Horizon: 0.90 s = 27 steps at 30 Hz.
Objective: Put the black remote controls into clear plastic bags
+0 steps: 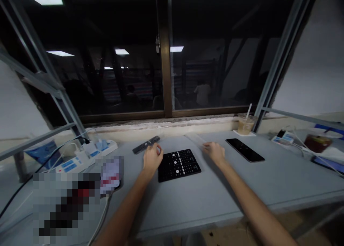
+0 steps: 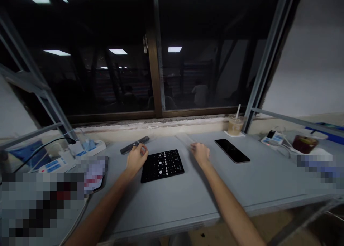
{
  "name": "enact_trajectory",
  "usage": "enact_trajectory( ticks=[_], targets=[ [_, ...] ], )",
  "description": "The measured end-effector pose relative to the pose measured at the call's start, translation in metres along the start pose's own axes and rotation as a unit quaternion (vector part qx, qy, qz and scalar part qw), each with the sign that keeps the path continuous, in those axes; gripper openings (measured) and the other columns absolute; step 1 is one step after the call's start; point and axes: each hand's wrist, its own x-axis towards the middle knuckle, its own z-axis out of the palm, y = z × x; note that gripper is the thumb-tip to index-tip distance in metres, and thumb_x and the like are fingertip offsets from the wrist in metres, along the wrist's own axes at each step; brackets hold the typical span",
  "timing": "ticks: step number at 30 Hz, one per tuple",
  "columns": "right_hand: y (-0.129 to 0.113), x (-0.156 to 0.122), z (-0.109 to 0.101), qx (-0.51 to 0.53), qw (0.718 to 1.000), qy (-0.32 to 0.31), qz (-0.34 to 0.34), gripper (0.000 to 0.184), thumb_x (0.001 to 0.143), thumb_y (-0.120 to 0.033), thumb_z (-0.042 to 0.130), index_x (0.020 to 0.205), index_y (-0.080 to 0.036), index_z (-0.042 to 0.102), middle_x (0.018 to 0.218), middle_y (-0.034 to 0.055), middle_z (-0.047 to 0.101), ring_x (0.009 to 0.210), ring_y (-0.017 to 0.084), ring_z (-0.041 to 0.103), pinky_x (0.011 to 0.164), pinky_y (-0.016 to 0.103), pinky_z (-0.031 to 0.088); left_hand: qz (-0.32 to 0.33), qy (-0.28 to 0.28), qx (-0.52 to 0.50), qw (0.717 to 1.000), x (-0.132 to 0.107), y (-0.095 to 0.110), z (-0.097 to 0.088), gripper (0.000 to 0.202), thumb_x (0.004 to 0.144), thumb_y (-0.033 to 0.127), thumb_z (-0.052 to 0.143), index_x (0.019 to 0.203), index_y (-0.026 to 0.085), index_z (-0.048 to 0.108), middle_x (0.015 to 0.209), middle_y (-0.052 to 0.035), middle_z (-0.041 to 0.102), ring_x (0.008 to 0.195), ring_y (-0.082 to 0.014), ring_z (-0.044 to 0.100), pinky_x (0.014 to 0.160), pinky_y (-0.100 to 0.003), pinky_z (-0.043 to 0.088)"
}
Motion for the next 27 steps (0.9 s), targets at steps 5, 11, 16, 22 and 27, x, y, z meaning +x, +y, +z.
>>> enact_trajectory(
  ticks=[5, 11, 16, 22, 27],
  targets=[
    [0.0011, 0.0005, 0.0044, 0.01, 1.0, 0.013, -0.009, 0.029, 0.079, -0.033, 0.052, 0.104, -0.024, 0.065, 0.112, 0.007, 0.063, 0.1, 0.021, 0.058, 0.078, 0.028, 0.043, 0.005, -0.018, 0.004, 1.0, -0.0019, 0.0017, 0.0026, 0.009, 0.077, 0.021, 0.048, 0.08, 0.021, 0.056, 0.063, 0.0002, 0.057, 0.08, -0.0197, 0.053, 0.071, -0.028, 0.041],
    [-0.0012, 0.0001, 0.0062, -0.015, 1.0, 0.014, 0.008, 0.056, 0.075, -0.041, 0.056, 0.124, -0.015, 0.048, 0.111, 0.0156, 0.06, 0.103, 0.025, 0.055, 0.088, 0.034, 0.037, 0.005, -0.004, 0.009, 1.0, -0.0015, 0.0006, 0.0046, 0.008, 0.077, 0.02, 0.048, 0.08, 0.021, 0.056, 0.063, -0.0001, 0.057, 0.079, -0.0199, 0.053, 0.07, -0.028, 0.041],
    [0.0004, 0.0006, 0.0072, -0.009, 1.0, -0.01, 0.007, 0.053, 0.076, -0.04, 0.053, 0.123, -0.015, 0.048, 0.103, 0.0127, 0.064, 0.099, 0.024, 0.058, 0.088, 0.034, 0.036, 0.002, -0.011, 0.014, 1.0, -0.002, 0.0022, 0.0033, 0.009, 0.078, 0.021, 0.047, 0.08, 0.022, 0.056, 0.064, 0.0001, 0.058, 0.08, -0.0195, 0.053, 0.069, -0.027, 0.04],
    [0.0018, 0.0015, 0.0066, 0.007, 1.0, 0.005, 0.013, 0.048, 0.077, -0.042, 0.052, 0.119, -0.018, 0.052, 0.106, 0.0109, 0.063, 0.099, 0.022, 0.058, 0.086, 0.032, 0.037, 0.004, -0.025, 0.019, 1.0, -0.0011, 0.0018, 0.0024, 0.009, 0.077, 0.021, 0.048, 0.08, 0.021, 0.056, 0.064, -0.0001, 0.058, 0.081, -0.0198, 0.053, 0.07, -0.027, 0.04],
    [0.0036, 0.0032, 0.0058, 0.042, 0.999, 0.026, 0.006, 0.043, 0.077, -0.039, 0.053, 0.115, -0.019, 0.056, 0.105, 0.0096, 0.062, 0.096, 0.021, 0.058, 0.085, 0.031, 0.039, 0.0, -0.031, 0.024, 0.999, 0.0014, -0.0021, 0.0031, 0.01, 0.078, 0.023, 0.047, 0.082, 0.021, 0.056, 0.065, 0.0001, 0.059, 0.08, -0.02, 0.054, 0.07, -0.028, 0.04]
  ],
)
